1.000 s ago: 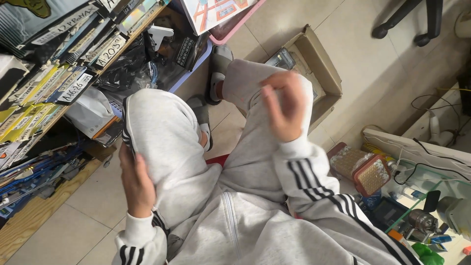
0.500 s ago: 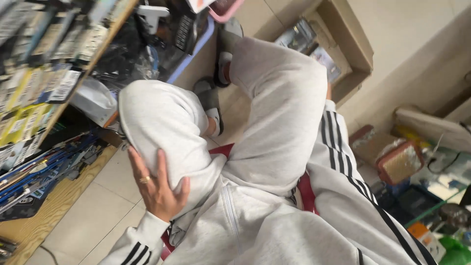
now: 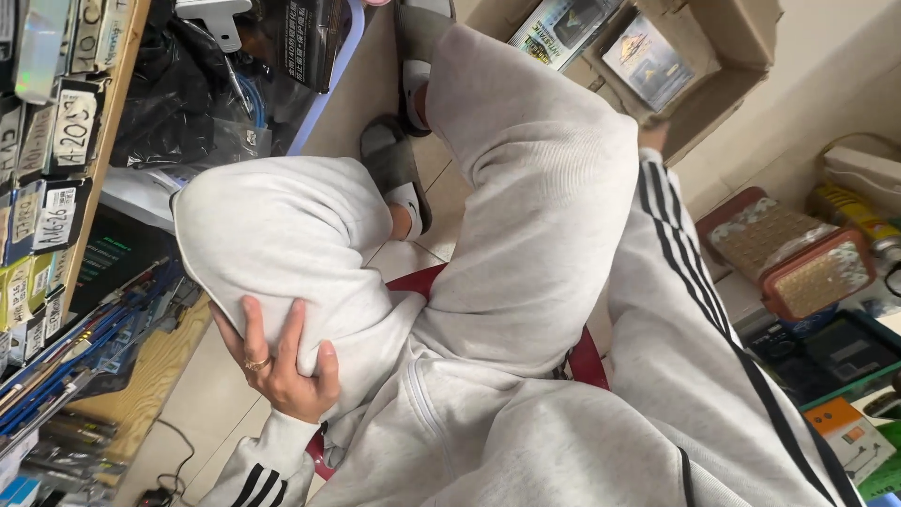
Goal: Organizing and inspecting mobile phone screen protectors by removing them from sleeves and stacking them.
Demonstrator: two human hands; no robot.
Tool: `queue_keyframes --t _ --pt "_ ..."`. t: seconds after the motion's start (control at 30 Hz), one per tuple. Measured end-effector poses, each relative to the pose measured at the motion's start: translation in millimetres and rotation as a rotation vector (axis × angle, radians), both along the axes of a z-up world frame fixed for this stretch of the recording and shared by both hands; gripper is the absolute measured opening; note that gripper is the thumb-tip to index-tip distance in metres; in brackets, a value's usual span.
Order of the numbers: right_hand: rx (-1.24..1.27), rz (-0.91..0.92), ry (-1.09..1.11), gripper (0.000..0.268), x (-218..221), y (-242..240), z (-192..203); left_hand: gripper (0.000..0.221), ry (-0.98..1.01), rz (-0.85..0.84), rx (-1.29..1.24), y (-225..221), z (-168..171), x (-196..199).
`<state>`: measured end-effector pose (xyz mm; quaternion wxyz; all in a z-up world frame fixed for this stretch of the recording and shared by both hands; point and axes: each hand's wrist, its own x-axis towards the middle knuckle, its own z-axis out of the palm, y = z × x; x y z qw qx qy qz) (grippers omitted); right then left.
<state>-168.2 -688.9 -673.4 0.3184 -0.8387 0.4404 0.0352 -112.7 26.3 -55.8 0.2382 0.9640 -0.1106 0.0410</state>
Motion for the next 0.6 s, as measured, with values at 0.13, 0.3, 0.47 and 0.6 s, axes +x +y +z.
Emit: queue_keyframes --t 0.13,0.3,0.47,0.6 --pt "-0.146 -0.186 0.002 0.086 76 47 120 0.049 -0.045 0.012 -0.006 -2 -5 3" --pt "0.002 0.044 0.198 0.111 153 80 221 0.052 -0.009 0.028 0.031 2 -5 1" --pt "0.074 0.137 0.471 0.127 199 132 265 0.052 -0.005 0.023 0.039 -1 -5 4" --pt "-0.191 0.340 0.336 0.122 171 127 212 0.051 -0.019 0.045 0.041 -1 -7 4"
